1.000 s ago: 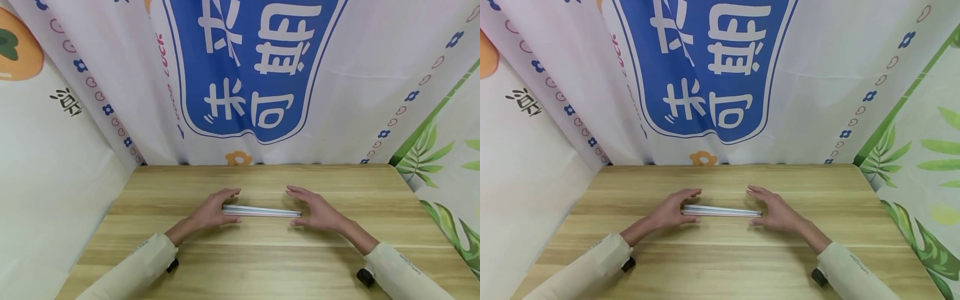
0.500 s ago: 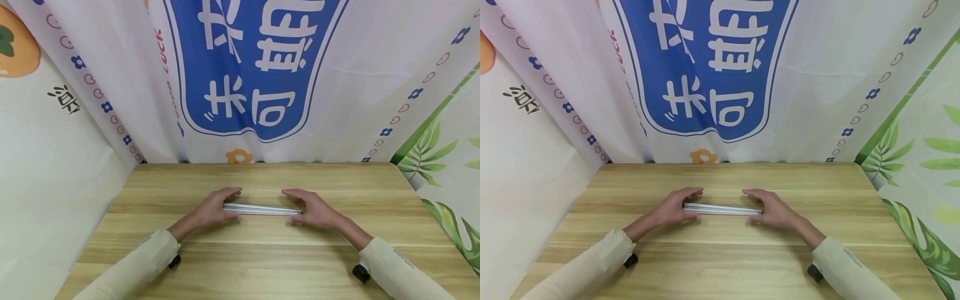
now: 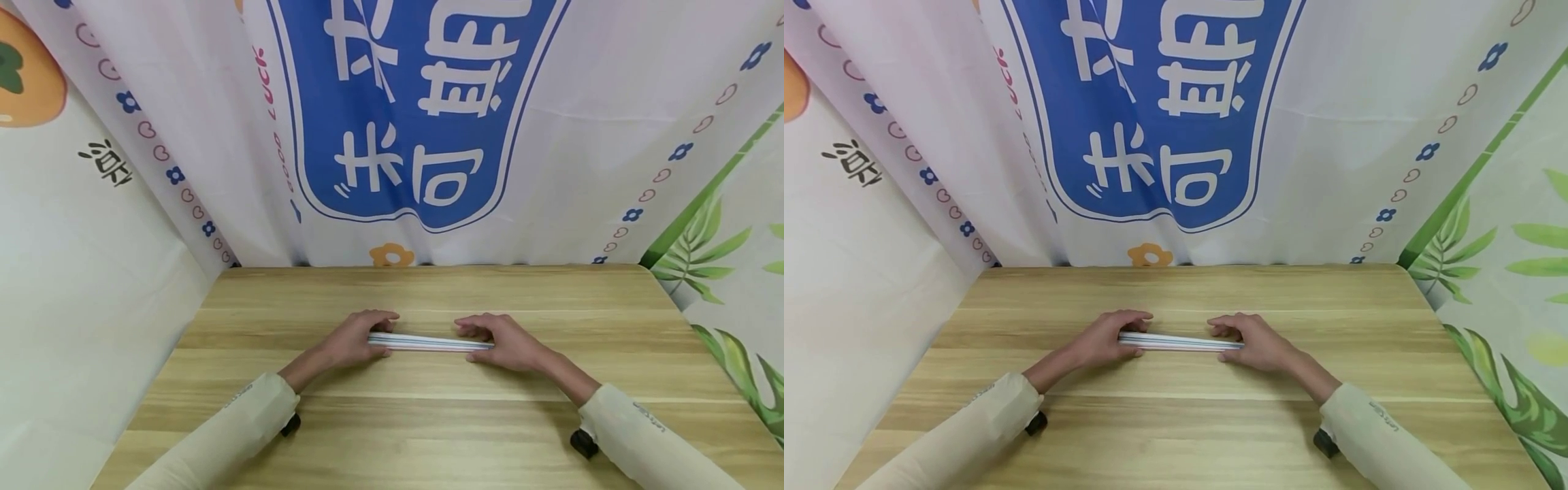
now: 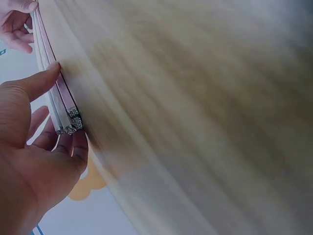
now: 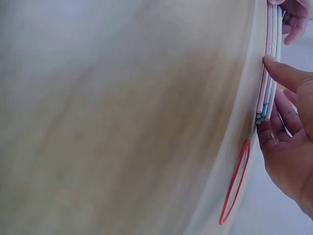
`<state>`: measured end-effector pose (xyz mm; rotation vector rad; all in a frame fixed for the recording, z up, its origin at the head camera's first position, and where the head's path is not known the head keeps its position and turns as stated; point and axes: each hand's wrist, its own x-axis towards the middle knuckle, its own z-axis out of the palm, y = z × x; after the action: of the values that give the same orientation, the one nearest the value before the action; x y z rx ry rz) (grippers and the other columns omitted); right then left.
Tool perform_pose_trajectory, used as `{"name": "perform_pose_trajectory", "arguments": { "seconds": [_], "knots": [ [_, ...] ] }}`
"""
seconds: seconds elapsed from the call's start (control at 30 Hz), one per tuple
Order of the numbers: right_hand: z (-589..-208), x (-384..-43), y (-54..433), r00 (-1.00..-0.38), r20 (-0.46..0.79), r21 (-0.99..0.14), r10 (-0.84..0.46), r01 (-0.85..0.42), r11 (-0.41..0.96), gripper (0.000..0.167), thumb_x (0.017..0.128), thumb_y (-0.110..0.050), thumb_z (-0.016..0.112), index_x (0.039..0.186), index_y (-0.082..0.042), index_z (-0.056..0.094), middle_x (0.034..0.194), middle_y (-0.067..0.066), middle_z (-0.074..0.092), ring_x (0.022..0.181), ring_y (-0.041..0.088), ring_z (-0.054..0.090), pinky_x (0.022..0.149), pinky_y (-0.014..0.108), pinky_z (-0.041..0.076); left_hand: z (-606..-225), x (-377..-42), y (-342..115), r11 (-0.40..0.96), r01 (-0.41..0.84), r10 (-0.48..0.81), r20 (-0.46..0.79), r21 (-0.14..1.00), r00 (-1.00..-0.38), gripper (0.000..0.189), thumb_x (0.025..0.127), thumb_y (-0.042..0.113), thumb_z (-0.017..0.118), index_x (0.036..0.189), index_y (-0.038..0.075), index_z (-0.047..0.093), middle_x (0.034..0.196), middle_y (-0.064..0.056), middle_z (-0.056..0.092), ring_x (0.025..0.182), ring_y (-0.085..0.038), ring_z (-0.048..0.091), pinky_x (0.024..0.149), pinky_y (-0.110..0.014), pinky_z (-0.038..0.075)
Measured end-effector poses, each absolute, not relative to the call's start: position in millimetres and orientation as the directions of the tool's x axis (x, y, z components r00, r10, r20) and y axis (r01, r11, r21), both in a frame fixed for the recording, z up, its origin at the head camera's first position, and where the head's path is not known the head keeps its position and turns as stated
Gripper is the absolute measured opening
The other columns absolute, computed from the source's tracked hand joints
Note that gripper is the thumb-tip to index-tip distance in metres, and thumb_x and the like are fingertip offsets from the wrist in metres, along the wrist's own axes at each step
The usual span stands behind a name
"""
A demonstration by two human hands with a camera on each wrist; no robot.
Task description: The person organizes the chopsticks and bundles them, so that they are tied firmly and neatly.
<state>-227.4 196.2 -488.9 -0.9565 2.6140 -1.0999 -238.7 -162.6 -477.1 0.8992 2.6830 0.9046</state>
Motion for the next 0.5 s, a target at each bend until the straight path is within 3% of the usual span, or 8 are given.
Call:
{"name": "perform_pose_trajectory", "arguments": {
  "seconds": [0.23,0.5],
  "knots": [
    [-488.9,-227.9,194.4,-0.794,0.097,-0.699,-0.6,-0.484,0.527,0.046,0.094,-0.011,0.084,0.137,-0.003,0.07,0.117,0.002,0.08,0.104,0.015,0.074,0.088,0.027,0.059,-476.6,-238.6,-162.0,0.645,0.533,0.63,0.014,0.547,-0.777,0.045,0.093,0.011,0.085,0.136,0.008,0.072,0.115,-0.003,0.075,0.103,-0.014,0.067,0.09,-0.031,0.057],
    [-485.2,-223.6,189.6,-0.807,0.072,-0.69,-0.585,-0.464,0.555,0.038,0.094,-0.007,0.082,0.131,-0.007,0.074,0.11,-0.001,0.079,0.1,0.012,0.071,0.086,0.027,0.059,-473.3,-234.8,-159.7,0.668,0.534,0.634,-0.022,0.518,-0.773,0.039,0.096,0.011,0.082,0.134,0.011,0.073,0.113,-0.001,0.07,0.101,-0.012,0.061,0.089,-0.031,0.055]
  ]
}}
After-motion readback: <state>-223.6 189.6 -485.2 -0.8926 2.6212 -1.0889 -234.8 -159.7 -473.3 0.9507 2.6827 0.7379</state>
